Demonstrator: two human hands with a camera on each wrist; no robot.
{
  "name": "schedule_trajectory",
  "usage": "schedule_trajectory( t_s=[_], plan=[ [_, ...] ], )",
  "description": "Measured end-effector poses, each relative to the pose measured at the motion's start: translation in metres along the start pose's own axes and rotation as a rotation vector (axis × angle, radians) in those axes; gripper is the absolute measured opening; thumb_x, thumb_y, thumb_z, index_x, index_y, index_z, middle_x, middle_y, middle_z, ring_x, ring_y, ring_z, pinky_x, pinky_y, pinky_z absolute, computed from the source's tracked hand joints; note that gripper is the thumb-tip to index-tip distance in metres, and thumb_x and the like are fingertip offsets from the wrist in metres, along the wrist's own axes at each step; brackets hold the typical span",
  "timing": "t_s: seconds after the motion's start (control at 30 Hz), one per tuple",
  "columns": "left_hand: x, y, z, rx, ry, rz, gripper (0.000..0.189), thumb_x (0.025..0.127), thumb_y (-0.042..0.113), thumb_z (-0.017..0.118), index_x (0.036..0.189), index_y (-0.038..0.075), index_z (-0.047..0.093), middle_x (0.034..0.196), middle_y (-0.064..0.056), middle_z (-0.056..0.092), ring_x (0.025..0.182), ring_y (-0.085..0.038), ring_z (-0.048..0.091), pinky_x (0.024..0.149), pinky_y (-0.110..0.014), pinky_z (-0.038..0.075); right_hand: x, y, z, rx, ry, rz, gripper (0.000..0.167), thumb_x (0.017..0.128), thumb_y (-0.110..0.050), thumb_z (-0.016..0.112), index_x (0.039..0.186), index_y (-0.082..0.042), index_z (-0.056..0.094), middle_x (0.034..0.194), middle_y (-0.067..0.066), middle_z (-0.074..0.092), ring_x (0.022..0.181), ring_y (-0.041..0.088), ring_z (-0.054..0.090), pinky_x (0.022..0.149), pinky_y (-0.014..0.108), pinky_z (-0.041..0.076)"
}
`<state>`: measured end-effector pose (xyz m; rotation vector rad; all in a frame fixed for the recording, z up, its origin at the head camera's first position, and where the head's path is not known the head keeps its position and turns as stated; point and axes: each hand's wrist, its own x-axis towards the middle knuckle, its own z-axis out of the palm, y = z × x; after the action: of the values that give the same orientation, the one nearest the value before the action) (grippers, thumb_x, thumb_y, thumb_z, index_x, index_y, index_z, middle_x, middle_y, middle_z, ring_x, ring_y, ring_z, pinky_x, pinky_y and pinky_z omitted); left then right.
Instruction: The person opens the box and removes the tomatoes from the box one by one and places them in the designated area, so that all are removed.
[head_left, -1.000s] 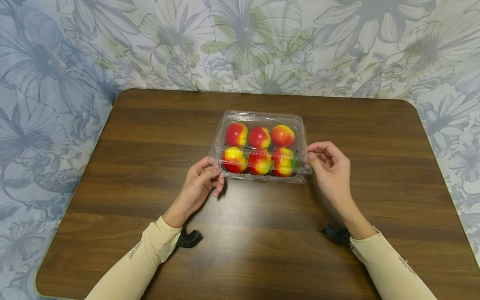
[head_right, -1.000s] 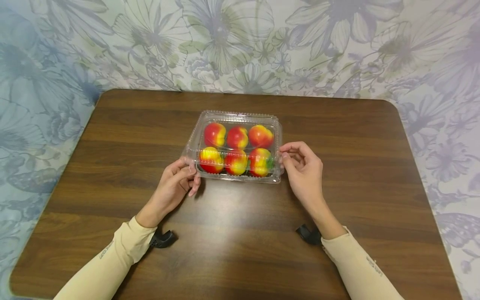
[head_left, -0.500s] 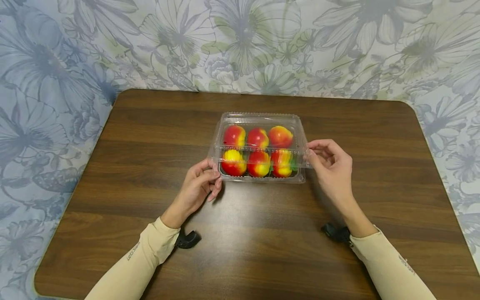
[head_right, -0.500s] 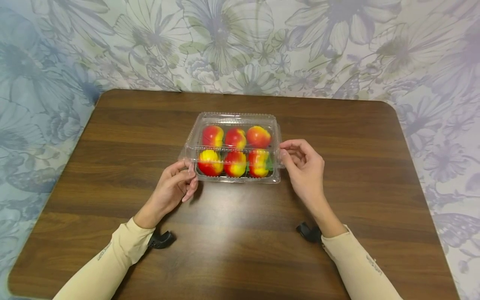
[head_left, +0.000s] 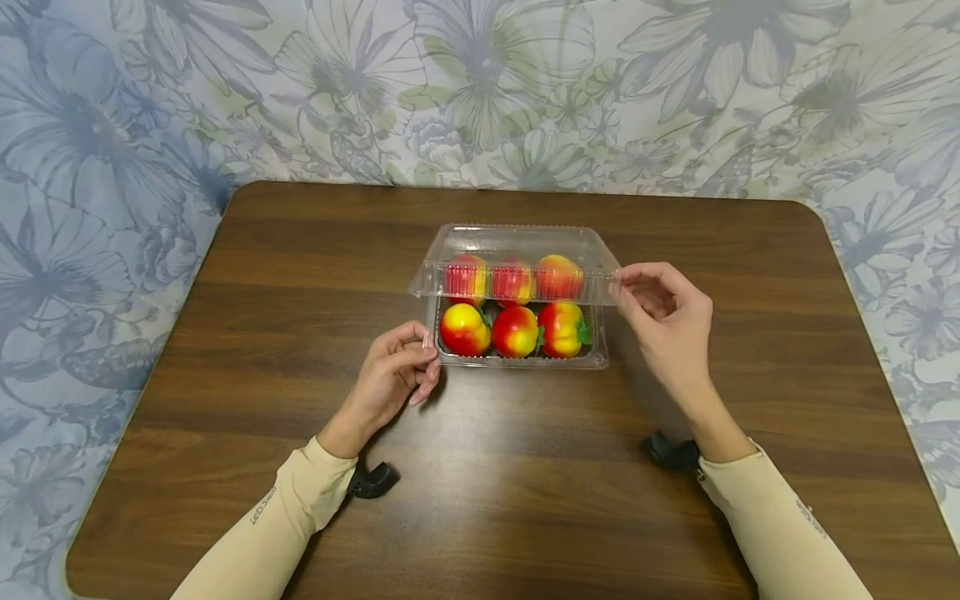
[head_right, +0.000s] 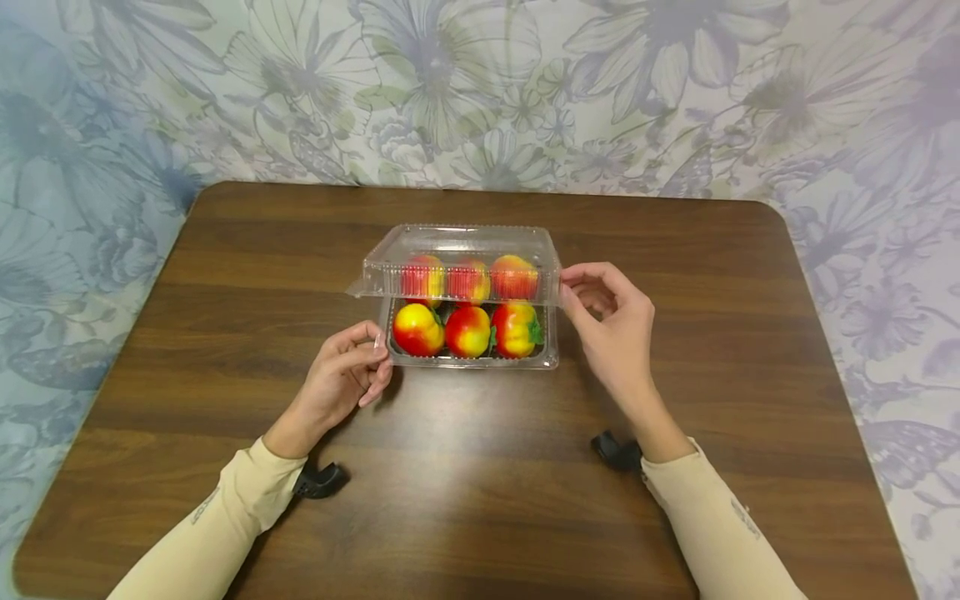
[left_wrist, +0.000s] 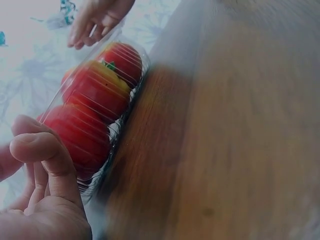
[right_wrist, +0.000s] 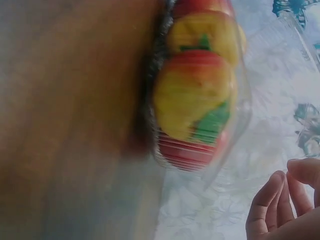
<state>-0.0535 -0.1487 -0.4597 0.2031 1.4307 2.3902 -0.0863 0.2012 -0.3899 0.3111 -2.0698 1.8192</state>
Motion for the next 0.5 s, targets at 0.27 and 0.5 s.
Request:
schedule_trajectory(
  t_s=[0.27, 0.5],
  plan=[
    [0.0, 0.001, -0.001, -0.005, -0.008, -0.016, 0.012, 0.101, -0.006, 0.047, 0.095, 0.003, 0.052, 0.068, -0.005, 0.064, 0.046, -0.018, 0.05, 0.037, -0.022, 0.04, 0.019, 0.002, -0.001, -0.009, 0.053, -0.031, 0.019, 0.089, 0.008, 0.076, 0.107, 0.013, 0.072, 0.098, -0.001, 0.075, 0.084, 0.012, 0.069, 0.077, 0.016, 0.058],
    [0.0, 0.002, -0.003, 0.004, -0.002, -0.026, 0.012, 0.102, -0.006, 0.046, 0.095, 0.002, 0.052, 0.067, -0.005, 0.064, 0.046, -0.018, 0.05, 0.036, -0.022, 0.039, 0.028, -0.018, 0.004, 0.004, 0.068, -0.049, 0.018, 0.09, 0.008, 0.076, 0.106, 0.016, 0.072, 0.094, 0.002, 0.075, 0.08, 0.012, 0.071, 0.077, 0.015, 0.059]
  ],
)
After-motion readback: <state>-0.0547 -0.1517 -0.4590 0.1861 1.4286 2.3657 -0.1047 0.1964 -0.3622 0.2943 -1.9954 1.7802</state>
